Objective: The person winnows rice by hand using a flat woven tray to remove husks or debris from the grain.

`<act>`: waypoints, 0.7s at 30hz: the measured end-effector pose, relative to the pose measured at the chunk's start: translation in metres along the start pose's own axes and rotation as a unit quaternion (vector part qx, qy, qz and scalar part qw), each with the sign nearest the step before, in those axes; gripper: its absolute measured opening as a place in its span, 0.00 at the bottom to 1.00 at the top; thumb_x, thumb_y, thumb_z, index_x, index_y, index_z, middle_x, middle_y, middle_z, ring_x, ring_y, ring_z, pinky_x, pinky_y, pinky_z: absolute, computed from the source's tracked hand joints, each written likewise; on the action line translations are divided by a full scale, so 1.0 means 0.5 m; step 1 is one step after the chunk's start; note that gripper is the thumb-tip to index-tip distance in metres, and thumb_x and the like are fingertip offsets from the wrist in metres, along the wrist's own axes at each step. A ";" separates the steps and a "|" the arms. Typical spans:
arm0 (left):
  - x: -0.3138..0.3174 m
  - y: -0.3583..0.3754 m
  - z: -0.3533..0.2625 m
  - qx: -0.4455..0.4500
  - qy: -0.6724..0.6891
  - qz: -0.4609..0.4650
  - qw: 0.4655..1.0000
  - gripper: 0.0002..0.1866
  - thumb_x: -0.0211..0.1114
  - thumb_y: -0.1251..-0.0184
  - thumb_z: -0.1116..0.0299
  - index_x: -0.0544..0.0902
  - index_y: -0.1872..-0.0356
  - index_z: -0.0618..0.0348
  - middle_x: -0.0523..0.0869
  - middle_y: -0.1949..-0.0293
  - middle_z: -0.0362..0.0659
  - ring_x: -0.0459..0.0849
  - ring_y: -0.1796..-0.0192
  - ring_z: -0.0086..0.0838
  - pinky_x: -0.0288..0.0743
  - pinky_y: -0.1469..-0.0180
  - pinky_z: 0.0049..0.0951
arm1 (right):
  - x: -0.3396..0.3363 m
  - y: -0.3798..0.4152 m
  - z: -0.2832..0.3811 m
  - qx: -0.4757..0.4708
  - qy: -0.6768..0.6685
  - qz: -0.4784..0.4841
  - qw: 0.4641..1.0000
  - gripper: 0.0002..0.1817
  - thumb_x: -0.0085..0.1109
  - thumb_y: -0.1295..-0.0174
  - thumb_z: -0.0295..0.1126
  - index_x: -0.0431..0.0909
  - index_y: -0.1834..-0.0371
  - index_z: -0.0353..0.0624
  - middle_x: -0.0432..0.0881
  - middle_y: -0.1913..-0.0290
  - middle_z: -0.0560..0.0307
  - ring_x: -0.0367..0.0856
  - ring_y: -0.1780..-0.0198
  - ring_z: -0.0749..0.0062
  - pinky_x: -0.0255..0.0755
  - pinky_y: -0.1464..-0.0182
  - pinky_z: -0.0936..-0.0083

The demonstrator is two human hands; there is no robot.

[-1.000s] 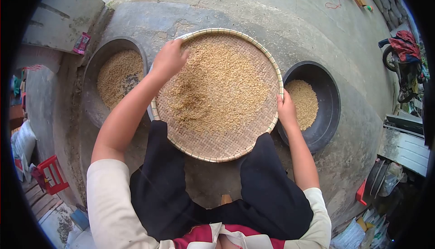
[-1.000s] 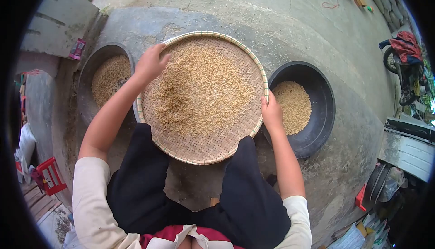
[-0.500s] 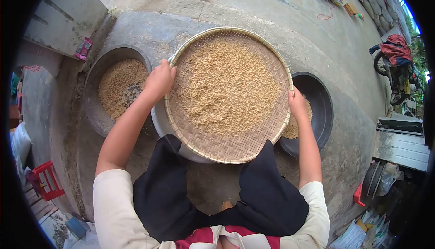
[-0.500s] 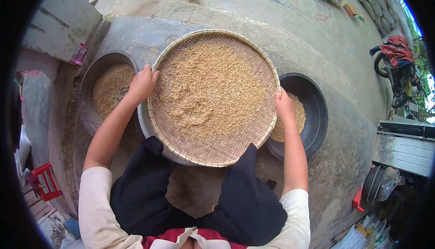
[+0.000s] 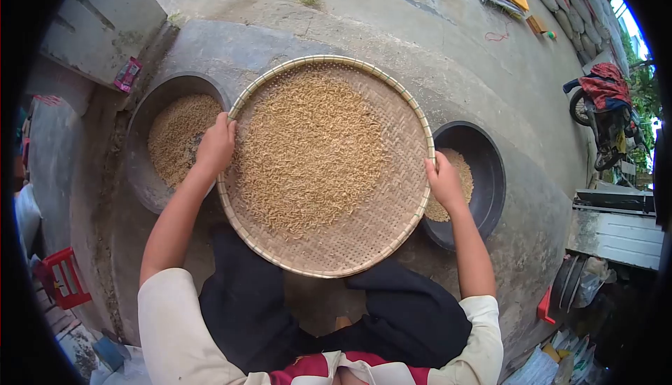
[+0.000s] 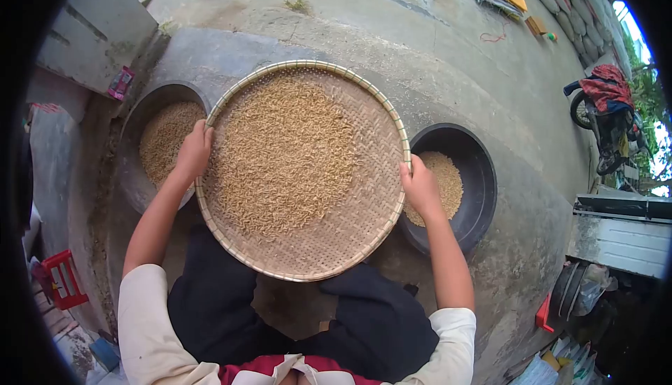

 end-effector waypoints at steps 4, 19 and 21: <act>0.062 0.056 -0.049 0.024 -0.013 0.027 0.999 0.14 0.45 0.32 0.61 0.66 0.57 0.63 0.78 0.70 0.63 0.77 0.64 0.58 0.68 0.62 0.50 | 0.008 -0.024 -0.091 0.089 0.047 -0.020 0.995 0.16 0.45 0.39 0.43 0.73 0.55 0.46 0.79 0.69 0.42 0.77 0.63 0.46 0.69 0.63 0.58; 0.106 0.010 0.041 0.018 0.147 0.093 0.985 0.16 0.45 0.33 0.62 0.69 0.55 0.65 0.78 0.62 0.61 0.75 0.54 0.53 0.67 0.53 0.42 | -0.082 -0.042 -0.002 -0.004 -0.068 -0.037 0.997 0.19 0.47 0.38 0.41 0.75 0.50 0.44 0.81 0.66 0.50 0.80 0.64 0.68 0.70 0.59 0.75; 0.113 0.017 0.010 0.070 0.108 0.061 0.990 0.16 0.45 0.32 0.61 0.69 0.58 0.66 0.78 0.63 0.61 0.75 0.56 0.54 0.67 0.55 0.44 | -0.085 -0.050 -0.015 0.055 -0.011 -0.042 0.998 0.19 0.48 0.38 0.39 0.74 0.48 0.42 0.81 0.67 0.52 0.78 0.66 0.73 0.69 0.60 0.77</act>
Point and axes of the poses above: each hand's wrist, its own y-axis away from the middle knuckle, its own x-axis out of the palm, z = x × y, the point moved 8 cm from there along -y, towards the middle knuckle
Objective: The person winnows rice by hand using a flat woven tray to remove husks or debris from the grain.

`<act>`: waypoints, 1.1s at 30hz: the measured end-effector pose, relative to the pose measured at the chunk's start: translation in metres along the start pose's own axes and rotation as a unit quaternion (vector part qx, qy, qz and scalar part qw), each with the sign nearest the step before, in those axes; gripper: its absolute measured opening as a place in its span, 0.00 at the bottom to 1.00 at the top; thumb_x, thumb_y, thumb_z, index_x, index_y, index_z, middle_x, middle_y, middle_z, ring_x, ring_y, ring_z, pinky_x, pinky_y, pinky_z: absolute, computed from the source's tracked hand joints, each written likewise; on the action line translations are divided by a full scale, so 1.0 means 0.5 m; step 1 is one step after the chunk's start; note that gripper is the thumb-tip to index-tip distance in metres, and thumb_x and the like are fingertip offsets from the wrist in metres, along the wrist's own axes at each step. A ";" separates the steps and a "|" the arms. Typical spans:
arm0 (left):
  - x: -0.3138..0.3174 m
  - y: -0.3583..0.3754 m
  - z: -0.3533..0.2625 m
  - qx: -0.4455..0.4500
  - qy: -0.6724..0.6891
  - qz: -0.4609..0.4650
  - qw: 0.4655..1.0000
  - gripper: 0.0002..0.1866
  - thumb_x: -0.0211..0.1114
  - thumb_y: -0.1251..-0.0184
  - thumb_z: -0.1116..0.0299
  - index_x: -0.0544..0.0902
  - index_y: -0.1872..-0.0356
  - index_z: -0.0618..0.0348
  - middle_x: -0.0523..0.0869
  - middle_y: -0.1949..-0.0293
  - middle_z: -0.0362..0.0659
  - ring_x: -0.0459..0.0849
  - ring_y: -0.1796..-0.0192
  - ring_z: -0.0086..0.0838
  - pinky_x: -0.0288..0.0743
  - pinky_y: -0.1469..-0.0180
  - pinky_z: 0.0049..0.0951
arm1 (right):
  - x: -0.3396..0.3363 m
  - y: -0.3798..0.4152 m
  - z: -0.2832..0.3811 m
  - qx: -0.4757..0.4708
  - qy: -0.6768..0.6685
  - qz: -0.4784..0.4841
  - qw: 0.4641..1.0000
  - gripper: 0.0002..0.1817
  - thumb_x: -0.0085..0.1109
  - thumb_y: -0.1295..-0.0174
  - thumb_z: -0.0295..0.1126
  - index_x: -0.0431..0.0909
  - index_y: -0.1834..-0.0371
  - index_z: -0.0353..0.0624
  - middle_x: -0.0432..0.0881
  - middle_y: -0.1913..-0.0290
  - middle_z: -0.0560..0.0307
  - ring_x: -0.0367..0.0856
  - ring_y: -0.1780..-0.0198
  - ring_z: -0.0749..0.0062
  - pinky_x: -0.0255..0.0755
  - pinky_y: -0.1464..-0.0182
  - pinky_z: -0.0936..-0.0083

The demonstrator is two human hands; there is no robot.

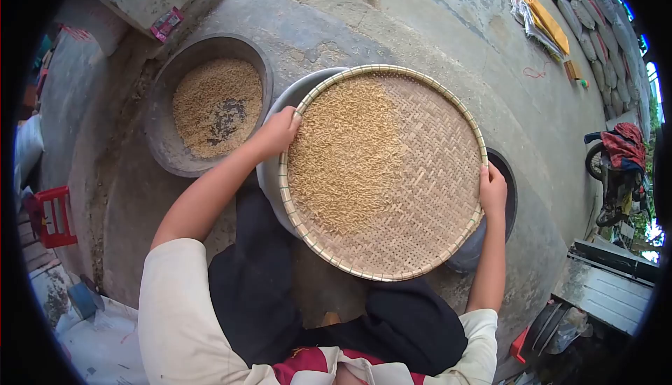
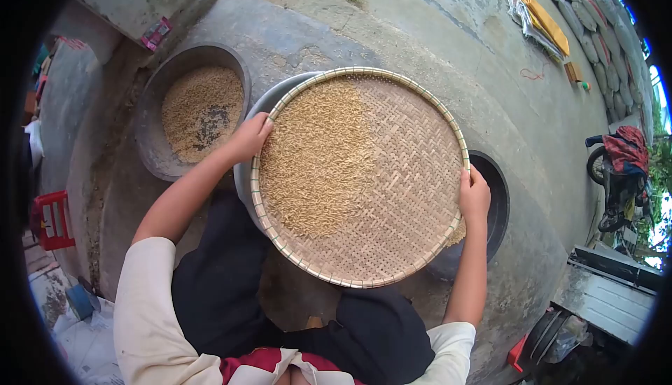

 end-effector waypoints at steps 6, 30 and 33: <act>-0.014 0.004 0.037 -0.062 0.014 0.038 0.997 0.15 0.45 0.32 0.62 0.69 0.56 0.66 0.77 0.62 0.59 0.75 0.56 0.50 0.66 0.55 0.40 | -0.005 0.039 0.036 -0.045 -0.055 -0.012 0.997 0.18 0.48 0.39 0.39 0.74 0.49 0.42 0.81 0.67 0.53 0.77 0.67 0.73 0.69 0.61 0.77; -0.049 0.030 0.042 -0.093 -0.203 0.026 0.975 0.14 0.46 0.34 0.61 0.68 0.66 0.64 0.79 0.72 0.58 0.78 0.65 0.53 0.71 0.62 0.47 | 0.202 0.062 -0.036 -0.047 0.174 0.064 0.982 0.30 0.42 0.37 0.41 0.48 0.32 0.48 0.78 0.78 0.43 0.77 0.77 0.47 0.68 0.75 0.57; -0.047 0.024 0.027 -0.080 -0.244 0.016 0.966 0.14 0.47 0.35 0.61 0.68 0.69 0.64 0.79 0.73 0.57 0.79 0.67 0.50 0.71 0.64 0.47 | 0.213 0.059 -0.044 -0.069 0.188 0.055 0.978 0.30 0.41 0.37 0.41 0.49 0.32 0.49 0.78 0.78 0.43 0.77 0.77 0.48 0.69 0.75 0.57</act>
Point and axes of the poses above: each hand's wrist, its own y-axis away from the middle knuckle, its own x-axis out of the palm, z = x × y, the point moved 8 cm from there along -y, towards the middle knuckle
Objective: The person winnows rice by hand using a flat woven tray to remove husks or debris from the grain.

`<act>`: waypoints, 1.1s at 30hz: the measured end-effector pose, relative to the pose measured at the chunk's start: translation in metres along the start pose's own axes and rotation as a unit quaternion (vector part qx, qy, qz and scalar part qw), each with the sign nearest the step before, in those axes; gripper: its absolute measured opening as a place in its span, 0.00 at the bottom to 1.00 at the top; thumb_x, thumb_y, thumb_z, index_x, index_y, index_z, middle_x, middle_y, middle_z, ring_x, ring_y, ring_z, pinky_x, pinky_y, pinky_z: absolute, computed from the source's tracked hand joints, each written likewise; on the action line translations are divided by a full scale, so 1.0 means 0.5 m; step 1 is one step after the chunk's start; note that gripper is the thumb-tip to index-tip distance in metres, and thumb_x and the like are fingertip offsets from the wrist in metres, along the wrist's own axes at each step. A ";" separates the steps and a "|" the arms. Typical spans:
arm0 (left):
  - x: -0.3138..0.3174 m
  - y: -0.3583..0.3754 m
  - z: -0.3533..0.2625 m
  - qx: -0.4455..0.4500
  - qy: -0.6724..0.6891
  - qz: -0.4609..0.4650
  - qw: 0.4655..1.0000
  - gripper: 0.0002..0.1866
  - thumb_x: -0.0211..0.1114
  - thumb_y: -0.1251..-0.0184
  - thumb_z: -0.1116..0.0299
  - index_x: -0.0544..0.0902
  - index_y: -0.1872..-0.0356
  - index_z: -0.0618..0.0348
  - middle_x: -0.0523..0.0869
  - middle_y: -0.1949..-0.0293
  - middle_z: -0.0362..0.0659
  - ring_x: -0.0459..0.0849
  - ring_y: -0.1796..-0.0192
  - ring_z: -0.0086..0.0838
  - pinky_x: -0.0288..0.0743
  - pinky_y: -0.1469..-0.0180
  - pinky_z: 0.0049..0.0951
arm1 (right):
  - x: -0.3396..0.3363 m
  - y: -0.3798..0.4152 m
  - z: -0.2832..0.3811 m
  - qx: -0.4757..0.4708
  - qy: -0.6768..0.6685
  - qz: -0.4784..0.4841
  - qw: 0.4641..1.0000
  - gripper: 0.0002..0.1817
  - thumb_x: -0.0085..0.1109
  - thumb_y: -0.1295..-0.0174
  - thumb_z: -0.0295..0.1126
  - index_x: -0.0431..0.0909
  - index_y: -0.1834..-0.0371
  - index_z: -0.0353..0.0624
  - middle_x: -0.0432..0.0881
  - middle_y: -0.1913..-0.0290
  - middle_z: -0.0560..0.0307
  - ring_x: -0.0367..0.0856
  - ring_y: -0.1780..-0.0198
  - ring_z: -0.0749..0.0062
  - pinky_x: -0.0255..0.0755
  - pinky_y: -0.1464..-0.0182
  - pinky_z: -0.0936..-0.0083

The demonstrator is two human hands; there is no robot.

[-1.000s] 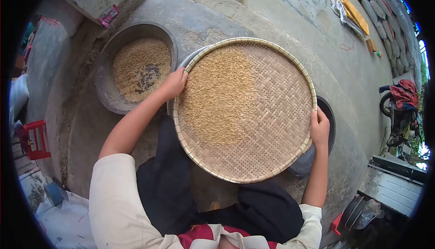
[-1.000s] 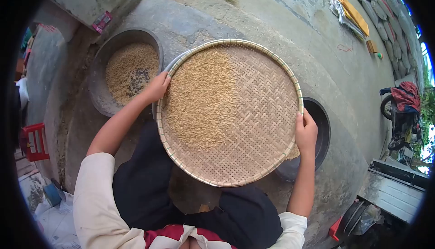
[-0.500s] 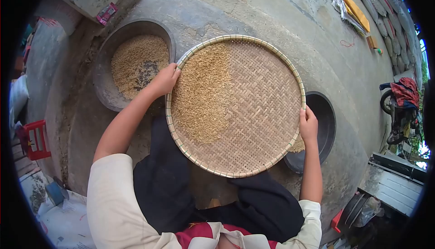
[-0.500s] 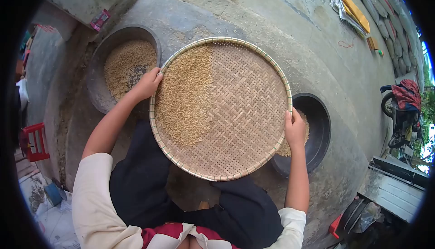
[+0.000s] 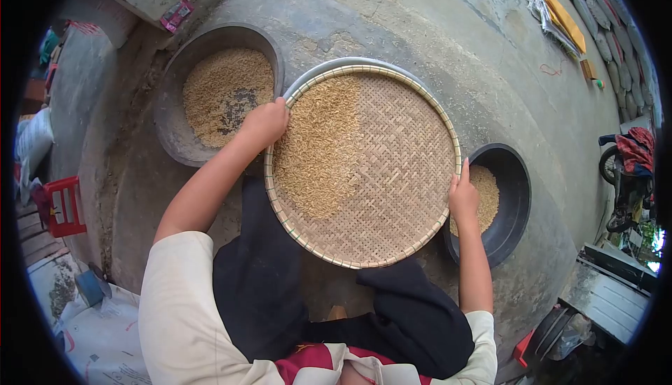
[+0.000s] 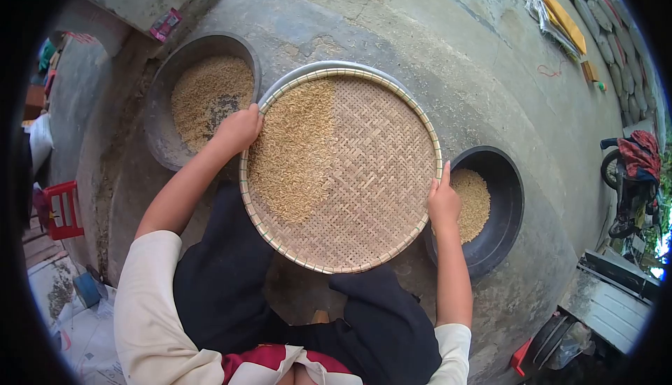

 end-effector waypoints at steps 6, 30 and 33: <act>-0.054 -0.039 -0.071 0.149 -0.028 -0.066 0.986 0.09 0.51 0.38 0.65 0.72 0.67 0.61 0.80 0.67 0.50 0.80 0.62 0.43 0.74 0.63 0.41 | 0.010 -0.003 -0.009 -0.006 0.003 0.014 1.000 0.28 0.41 0.37 0.40 0.51 0.33 0.50 0.79 0.76 0.44 0.78 0.77 0.50 0.70 0.75 0.57; 0.073 -0.104 -0.145 -0.019 0.578 0.333 0.745 0.14 0.47 0.39 0.82 0.72 0.53 0.72 0.79 0.59 0.47 0.80 0.55 0.28 0.77 0.54 0.23 | 0.012 0.000 -0.015 -0.007 -0.058 -0.023 0.998 0.26 0.42 0.37 0.40 0.55 0.35 0.48 0.78 0.77 0.42 0.77 0.76 0.47 0.69 0.74 0.55; 0.071 -0.096 -0.148 -0.035 0.637 0.324 0.699 0.17 0.41 0.41 0.82 0.70 0.51 0.74 0.78 0.57 0.49 0.79 0.54 0.30 0.77 0.53 0.25 | 0.010 0.001 -0.014 -0.018 -0.065 -0.036 0.997 0.26 0.42 0.37 0.39 0.55 0.35 0.47 0.78 0.77 0.43 0.77 0.76 0.47 0.69 0.74 0.55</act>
Point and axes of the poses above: each hand's wrist, its own y-axis away from the middle knuckle, its own x-axis out of the palm, z = x × y, the point moved 8 cm from there along -y, towards the middle knuckle
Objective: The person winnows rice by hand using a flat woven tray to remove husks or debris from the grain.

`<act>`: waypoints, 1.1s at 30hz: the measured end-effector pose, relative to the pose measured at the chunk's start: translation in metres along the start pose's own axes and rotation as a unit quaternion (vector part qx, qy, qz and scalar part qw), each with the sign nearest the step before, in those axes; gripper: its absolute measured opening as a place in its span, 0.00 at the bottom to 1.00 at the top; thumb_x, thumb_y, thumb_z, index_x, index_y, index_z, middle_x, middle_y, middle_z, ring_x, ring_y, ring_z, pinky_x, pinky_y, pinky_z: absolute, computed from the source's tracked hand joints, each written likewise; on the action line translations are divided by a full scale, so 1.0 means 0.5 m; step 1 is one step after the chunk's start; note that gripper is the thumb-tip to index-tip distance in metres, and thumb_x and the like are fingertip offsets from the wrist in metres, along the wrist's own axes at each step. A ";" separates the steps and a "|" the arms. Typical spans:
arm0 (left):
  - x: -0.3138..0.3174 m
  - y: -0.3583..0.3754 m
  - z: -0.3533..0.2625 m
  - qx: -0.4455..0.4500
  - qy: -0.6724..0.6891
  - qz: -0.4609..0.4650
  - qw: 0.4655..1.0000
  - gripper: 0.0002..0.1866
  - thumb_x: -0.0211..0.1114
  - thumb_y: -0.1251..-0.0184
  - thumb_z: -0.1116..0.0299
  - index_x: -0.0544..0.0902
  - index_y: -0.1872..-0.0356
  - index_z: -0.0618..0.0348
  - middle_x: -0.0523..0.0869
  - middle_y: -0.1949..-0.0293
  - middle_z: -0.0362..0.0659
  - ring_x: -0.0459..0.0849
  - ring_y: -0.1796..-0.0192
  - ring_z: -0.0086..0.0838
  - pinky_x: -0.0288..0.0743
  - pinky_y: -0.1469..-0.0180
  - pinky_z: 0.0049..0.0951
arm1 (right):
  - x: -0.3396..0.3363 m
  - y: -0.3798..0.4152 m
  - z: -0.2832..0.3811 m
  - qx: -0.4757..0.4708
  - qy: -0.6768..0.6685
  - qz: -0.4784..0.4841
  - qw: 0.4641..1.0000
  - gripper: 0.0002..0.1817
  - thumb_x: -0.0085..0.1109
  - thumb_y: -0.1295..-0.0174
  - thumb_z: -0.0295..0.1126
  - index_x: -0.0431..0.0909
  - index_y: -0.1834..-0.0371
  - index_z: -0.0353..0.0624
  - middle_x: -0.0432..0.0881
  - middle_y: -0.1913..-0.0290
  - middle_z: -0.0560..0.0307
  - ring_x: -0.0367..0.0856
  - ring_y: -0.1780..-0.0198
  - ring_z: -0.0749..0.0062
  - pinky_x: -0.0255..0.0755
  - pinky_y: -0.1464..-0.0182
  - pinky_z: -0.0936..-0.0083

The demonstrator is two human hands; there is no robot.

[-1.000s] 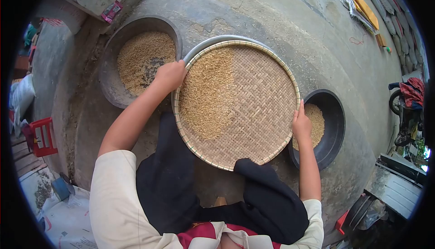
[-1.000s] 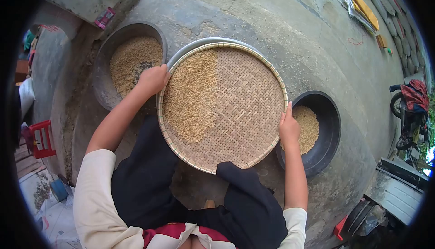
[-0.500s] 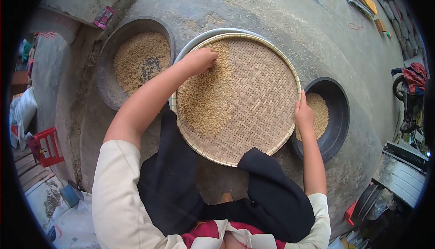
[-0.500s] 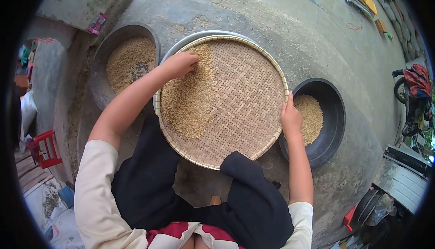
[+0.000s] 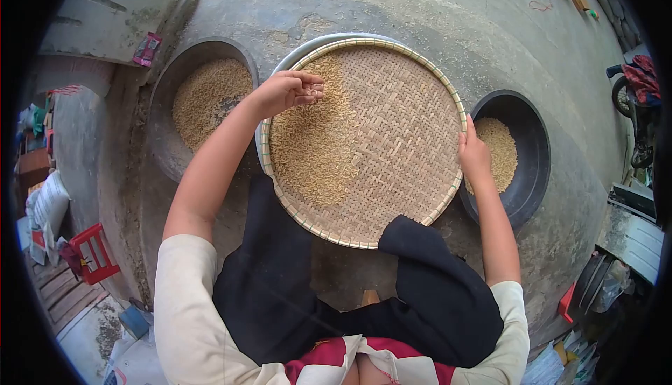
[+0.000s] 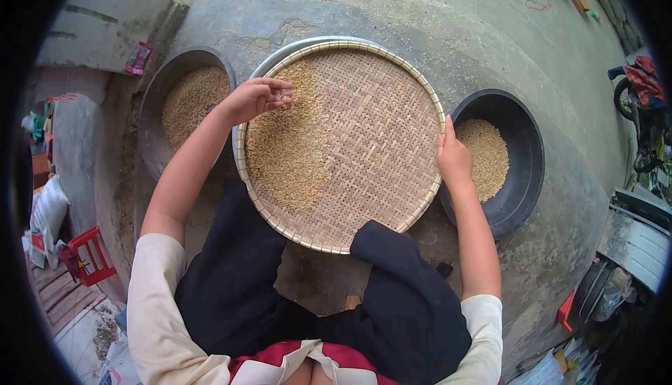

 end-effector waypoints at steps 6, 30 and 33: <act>0.004 -0.008 0.007 -0.009 0.043 -0.001 0.999 0.20 0.39 0.40 0.74 0.69 0.49 0.74 0.79 0.58 0.50 0.79 0.53 0.32 0.75 0.51 0.25 | 0.004 -0.002 -0.006 0.016 0.017 0.018 1.000 0.26 0.42 0.37 0.39 0.56 0.36 0.46 0.78 0.77 0.43 0.77 0.76 0.47 0.69 0.74 0.55; 0.107 -0.025 -0.100 0.056 -0.441 -0.139 0.885 0.15 0.50 0.34 0.67 0.76 0.51 0.64 0.81 0.59 0.45 0.81 0.60 0.26 0.73 0.57 0.25 | 0.010 -0.001 -0.017 0.021 -0.004 0.006 1.000 0.26 0.43 0.38 0.39 0.56 0.36 0.49 0.78 0.78 0.46 0.78 0.77 0.50 0.70 0.74 0.56; -0.049 -0.016 -0.077 0.050 -0.445 -0.207 0.870 0.14 0.50 0.35 0.70 0.76 0.52 0.64 0.82 0.62 0.44 0.79 0.64 0.24 0.72 0.61 0.23 | 0.009 -0.001 -0.014 0.015 -0.002 0.005 1.000 0.26 0.43 0.38 0.39 0.56 0.36 0.48 0.78 0.77 0.46 0.78 0.77 0.50 0.70 0.74 0.56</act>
Point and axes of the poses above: each hand's wrist, its own y-axis away from the middle knuckle, its own x-axis out of the palm, z = x × y, the point moved 8 cm from there along -y, towards the middle knuckle
